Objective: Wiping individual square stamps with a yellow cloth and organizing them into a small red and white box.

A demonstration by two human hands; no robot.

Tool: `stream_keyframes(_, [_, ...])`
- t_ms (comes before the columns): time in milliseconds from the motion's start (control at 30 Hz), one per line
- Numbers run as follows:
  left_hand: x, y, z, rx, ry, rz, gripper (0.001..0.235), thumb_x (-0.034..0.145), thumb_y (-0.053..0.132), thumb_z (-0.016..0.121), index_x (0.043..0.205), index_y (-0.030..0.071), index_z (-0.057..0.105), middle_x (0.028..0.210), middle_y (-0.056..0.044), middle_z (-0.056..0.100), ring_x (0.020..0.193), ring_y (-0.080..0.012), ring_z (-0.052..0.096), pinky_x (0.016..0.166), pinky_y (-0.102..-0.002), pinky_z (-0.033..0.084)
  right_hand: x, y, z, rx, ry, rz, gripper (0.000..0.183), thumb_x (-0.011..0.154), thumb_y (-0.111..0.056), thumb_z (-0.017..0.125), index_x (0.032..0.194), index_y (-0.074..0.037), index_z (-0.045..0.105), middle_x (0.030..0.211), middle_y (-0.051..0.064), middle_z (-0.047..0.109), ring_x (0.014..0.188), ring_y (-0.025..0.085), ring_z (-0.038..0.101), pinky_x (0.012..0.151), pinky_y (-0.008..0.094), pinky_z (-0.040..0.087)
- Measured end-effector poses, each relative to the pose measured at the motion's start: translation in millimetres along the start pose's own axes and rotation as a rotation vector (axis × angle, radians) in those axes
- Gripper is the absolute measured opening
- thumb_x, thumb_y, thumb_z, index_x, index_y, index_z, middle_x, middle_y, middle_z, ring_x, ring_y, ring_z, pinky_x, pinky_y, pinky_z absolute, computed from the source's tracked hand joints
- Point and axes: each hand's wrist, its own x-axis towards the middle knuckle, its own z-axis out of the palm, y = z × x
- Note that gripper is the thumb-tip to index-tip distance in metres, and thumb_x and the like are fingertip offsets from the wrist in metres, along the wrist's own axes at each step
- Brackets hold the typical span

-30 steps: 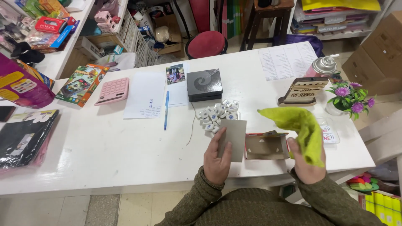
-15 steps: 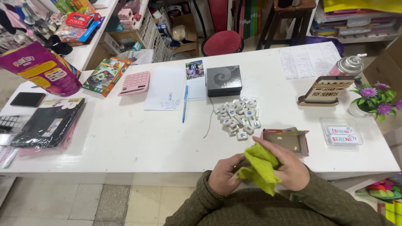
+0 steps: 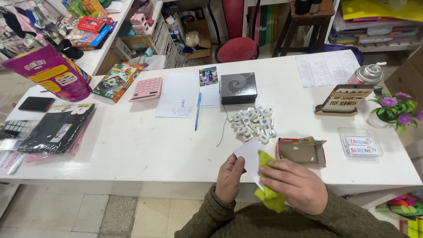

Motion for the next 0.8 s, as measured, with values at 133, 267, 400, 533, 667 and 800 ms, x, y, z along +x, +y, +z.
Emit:
stream_keyframes(133, [8,9,3,0.048,0.139,-0.026,0.029,0.098,0.018,0.062,0.113,-0.005,0.069,0.092,-0.014,0.075,0.073,-0.0167,0.067,0.067,-0.027,0.058,-18,6,4,0.036,-0.176,-0.076,0.070,0.073,-0.028,0.083,0.139,-0.022,0.060,0.147,-0.003,0.062,0.140,0.018,0.052,0.120,0.041,0.037])
stream_keyframes(267, [16,10,3,-0.054,0.256,-0.044,0.034,0.099,0.017,0.058,0.117,-0.011,0.065,0.099,-0.021,0.073,0.083,-0.0235,0.071,0.082,-0.034,0.063,-14,9,-12,0.406,-0.103,0.111,0.060,0.074,-0.014,0.079,0.131,-0.011,0.062,0.132,0.004,0.072,0.113,0.021,0.074,0.099,0.035,0.060])
stream_keyframes(400, [14,1,18,0.082,0.022,-0.062,0.041,0.102,0.020,0.047,0.133,-0.006,0.055,0.108,-0.018,0.068,0.090,-0.0244,0.068,0.083,-0.034,0.063,-18,16,-23,0.615,0.187,0.515,0.061,0.083,-0.004,0.059,0.142,0.000,0.046,0.153,0.021,0.051,0.135,0.033,0.060,0.111,0.044,0.055])
stream_keyframes(533, [7,-1,34,0.250,-0.162,-0.043,0.023,0.104,0.014,0.049,0.114,0.002,0.066,0.076,0.001,0.054,0.061,-0.0100,0.043,0.055,-0.024,0.043,-22,25,-6,0.211,0.083,0.216,0.088,0.073,-0.019,0.080,0.150,-0.007,0.038,0.161,0.018,0.042,0.153,0.035,0.039,0.129,0.051,0.032])
stream_keyframes(667, [7,19,43,0.408,-0.524,-0.049,0.023,0.104,0.010,0.041,0.111,0.002,0.061,0.090,-0.011,0.069,0.071,-0.0214,0.061,0.069,-0.032,0.054,-31,26,-6,0.146,-0.054,0.326,0.080,0.069,-0.023,0.081,0.143,-0.012,0.053,0.153,0.010,0.051,0.142,0.030,0.047,0.115,0.048,0.043])
stream_keyframes(800, [6,13,50,0.383,-0.597,-0.086,0.032,0.111,0.032,0.042,0.098,0.008,0.058,0.070,-0.001,0.054,0.060,-0.0148,0.047,0.059,-0.031,0.045,-52,43,-18,0.433,-0.055,0.615,0.050,0.072,-0.018,0.076,0.121,-0.016,0.071,0.110,0.000,0.081,0.085,0.015,0.079,0.077,0.029,0.064])
